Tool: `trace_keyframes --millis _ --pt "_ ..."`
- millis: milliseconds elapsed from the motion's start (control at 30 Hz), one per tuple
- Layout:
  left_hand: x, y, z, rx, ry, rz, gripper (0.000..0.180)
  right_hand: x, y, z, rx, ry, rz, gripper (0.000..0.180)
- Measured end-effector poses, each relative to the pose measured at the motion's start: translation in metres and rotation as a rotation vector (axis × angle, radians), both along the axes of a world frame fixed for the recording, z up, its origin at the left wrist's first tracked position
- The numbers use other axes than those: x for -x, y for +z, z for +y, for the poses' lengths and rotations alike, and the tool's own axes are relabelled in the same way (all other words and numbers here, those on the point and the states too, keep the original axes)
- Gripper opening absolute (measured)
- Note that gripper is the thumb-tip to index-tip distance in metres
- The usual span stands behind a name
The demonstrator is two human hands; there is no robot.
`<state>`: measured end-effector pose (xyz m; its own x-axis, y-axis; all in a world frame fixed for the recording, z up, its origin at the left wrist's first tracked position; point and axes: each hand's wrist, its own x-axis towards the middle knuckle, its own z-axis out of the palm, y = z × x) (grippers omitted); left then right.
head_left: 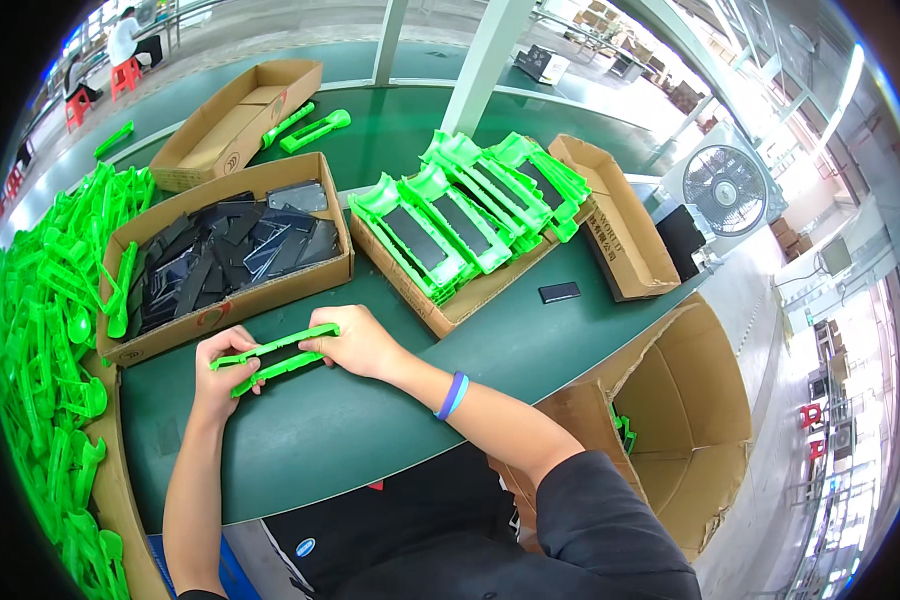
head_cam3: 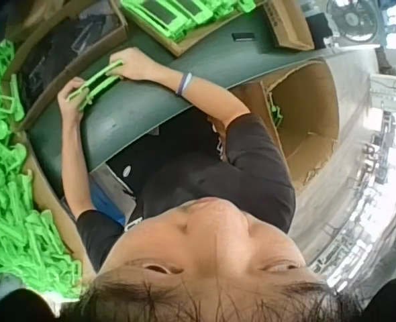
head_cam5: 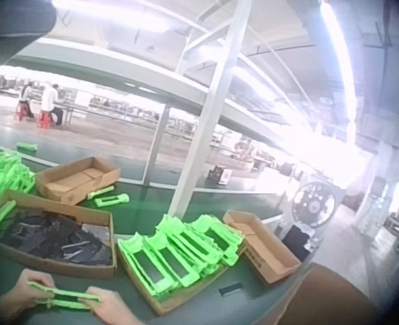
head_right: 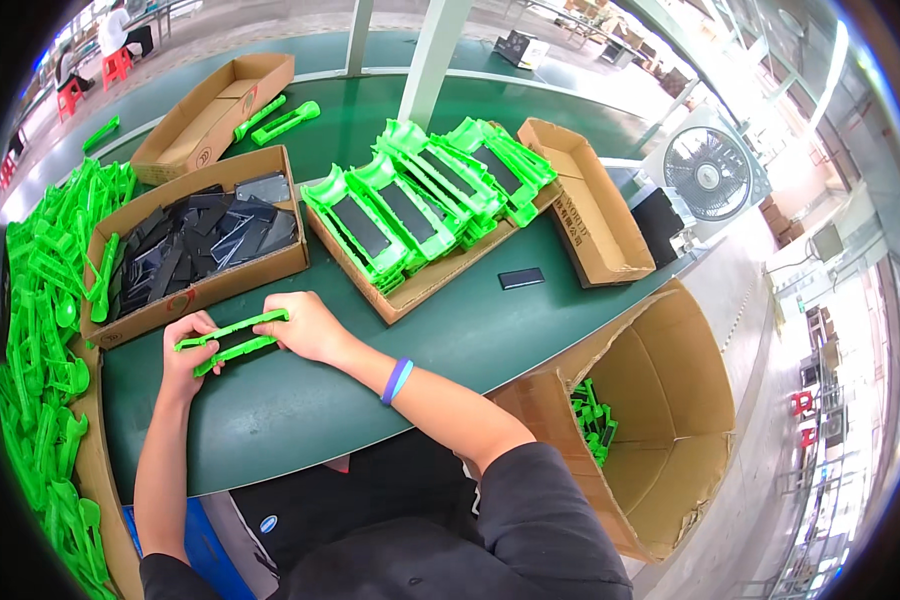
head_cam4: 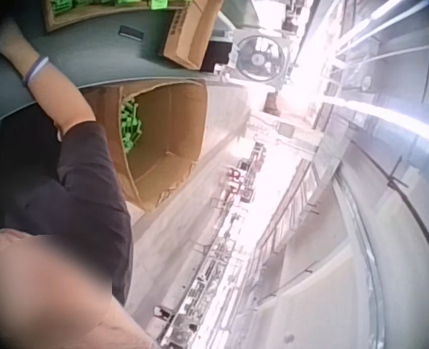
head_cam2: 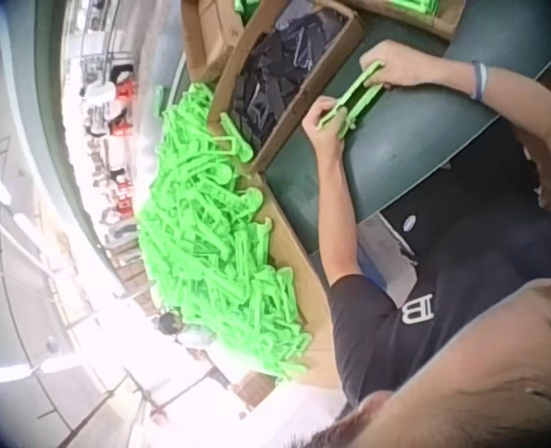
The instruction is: The person assembles green plastic housings by hand, inserting black electronic components into them.
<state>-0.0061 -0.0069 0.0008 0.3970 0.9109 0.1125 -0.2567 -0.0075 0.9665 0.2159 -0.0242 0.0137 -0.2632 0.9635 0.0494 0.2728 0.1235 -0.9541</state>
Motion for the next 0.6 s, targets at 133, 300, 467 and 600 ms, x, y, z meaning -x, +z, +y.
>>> trace_keyframes --millis 133,300,467,600 --pt "0.0026 0.0022 0.002 0.027 -0.006 -0.007 0.009 0.0035 0.0 -0.0003 -0.042 -0.028 -0.029 0.018" --pt "0.0012 0.0038 0.0042 0.027 -0.013 -0.026 0.008 0.003 -0.0001 0.0009 -0.114 -0.063 -0.078 0.02" --pt "0.0045 0.007 0.0025 0.008 -0.018 0.029 0.009 -0.0019 0.0014 0.0039 0.009 0.067 -0.009 0.018" --pt "0.0054 0.0031 0.0038 0.046 -0.017 0.01 0.011 -0.0033 0.0077 -0.0015 0.015 0.09 -0.029 0.015"
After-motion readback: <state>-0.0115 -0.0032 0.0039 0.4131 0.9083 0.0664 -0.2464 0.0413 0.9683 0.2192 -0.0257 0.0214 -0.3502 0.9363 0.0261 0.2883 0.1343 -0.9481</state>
